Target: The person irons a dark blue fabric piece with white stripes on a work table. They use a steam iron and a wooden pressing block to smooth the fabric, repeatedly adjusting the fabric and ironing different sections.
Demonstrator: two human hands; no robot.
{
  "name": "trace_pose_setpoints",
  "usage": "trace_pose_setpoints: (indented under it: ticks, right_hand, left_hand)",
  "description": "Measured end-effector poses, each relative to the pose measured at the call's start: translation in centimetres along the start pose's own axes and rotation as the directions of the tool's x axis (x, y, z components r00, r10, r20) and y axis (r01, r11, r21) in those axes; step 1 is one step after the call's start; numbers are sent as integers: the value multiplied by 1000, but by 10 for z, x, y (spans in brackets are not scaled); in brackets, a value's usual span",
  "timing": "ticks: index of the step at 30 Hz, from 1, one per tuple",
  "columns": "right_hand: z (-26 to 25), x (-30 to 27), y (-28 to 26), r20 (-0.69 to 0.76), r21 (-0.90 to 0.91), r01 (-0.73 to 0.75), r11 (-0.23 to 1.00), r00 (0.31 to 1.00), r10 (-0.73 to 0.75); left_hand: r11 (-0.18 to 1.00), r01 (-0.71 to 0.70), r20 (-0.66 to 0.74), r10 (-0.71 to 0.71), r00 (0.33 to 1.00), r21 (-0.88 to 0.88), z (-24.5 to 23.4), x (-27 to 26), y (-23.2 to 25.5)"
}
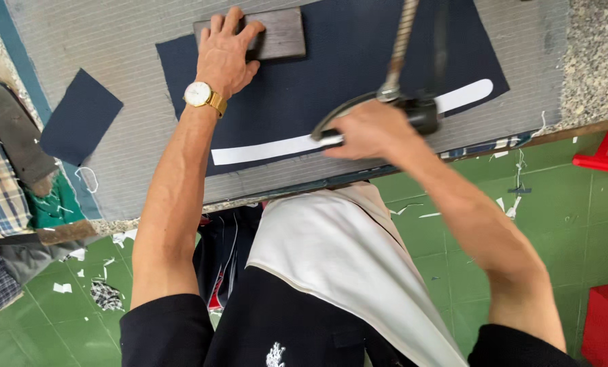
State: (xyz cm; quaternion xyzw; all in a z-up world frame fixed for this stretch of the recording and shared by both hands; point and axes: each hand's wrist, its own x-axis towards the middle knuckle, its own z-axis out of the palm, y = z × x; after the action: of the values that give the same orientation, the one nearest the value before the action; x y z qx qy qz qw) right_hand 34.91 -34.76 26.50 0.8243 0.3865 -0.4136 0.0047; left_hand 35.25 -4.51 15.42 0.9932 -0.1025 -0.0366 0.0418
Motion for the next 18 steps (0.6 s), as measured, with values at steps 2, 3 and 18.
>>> trace_pose_setpoints:
  ticks: [2,3,18]
  right_hand:
    - [11,25,-38,-37,-2,74,997,997,-74]
    - [17,38,-57,-78,-9,149,989,986,-149]
    - [54,162,-211,-247,69,327,943,921,-301]
  left_hand:
    - [999,-53,-6,53,999,-13,1,0,-11]
    - [994,-105,-16,104,994,-21,1,1,-17]
    - [970,-232,71,237,969,-74,7,15,-50]
